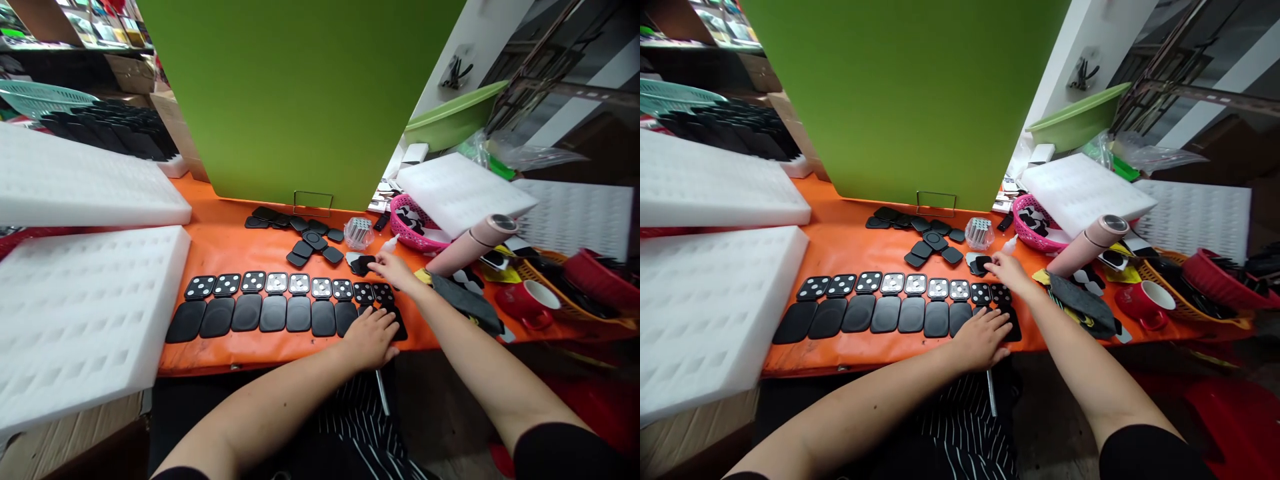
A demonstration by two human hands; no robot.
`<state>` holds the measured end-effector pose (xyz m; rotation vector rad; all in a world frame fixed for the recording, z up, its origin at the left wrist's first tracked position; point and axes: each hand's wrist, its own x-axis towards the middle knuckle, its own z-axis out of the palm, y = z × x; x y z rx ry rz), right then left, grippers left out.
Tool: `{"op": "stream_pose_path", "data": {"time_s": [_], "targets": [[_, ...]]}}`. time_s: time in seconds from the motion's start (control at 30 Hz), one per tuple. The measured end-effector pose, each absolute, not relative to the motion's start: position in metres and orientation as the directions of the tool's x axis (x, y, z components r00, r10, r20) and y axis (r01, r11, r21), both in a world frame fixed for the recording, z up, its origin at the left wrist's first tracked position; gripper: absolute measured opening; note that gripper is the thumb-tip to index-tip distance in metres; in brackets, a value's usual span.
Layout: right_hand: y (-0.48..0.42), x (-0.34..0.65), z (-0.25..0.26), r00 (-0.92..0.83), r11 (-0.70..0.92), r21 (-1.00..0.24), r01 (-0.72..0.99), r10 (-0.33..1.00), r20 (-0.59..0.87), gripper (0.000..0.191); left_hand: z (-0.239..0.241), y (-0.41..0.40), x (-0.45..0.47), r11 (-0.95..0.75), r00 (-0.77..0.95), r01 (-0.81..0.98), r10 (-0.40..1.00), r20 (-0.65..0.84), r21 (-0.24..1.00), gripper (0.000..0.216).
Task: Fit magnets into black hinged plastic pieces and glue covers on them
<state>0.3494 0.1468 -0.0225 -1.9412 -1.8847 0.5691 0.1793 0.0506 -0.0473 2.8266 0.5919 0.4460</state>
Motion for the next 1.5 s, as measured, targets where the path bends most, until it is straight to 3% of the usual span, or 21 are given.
{"op": "stream_pose_path", "data": {"time_s": [0.2, 0.43, 1.5], "targets": [[0.102, 0.398, -0.033, 0.056, -0.151, -0.733, 0.663, 0.987, -0.152, 0.037, -0.062, 0.051, 0.19, -0.872, 0.861, 0.421, 0.471, 0.192, 0.251, 0.066], [0.086, 0.403, -0.054, -0.026, -0.188, -0.775, 0.603, 0.967, -0.254, 0.038, -0.068, 0.051, 0.189, -0.865, 0.859, 0.417, 0.475, 0.191, 0.279, 0.066], [0.093, 0.39, -0.046, 0.055, -0.164, -0.431, 0.888, 0.966, -0.253, 0.033, -0.067, 0.053, 0.19, -0.855, 0.859, 0.411, 0.479, 0.178, 0.318, 0.065]]}}
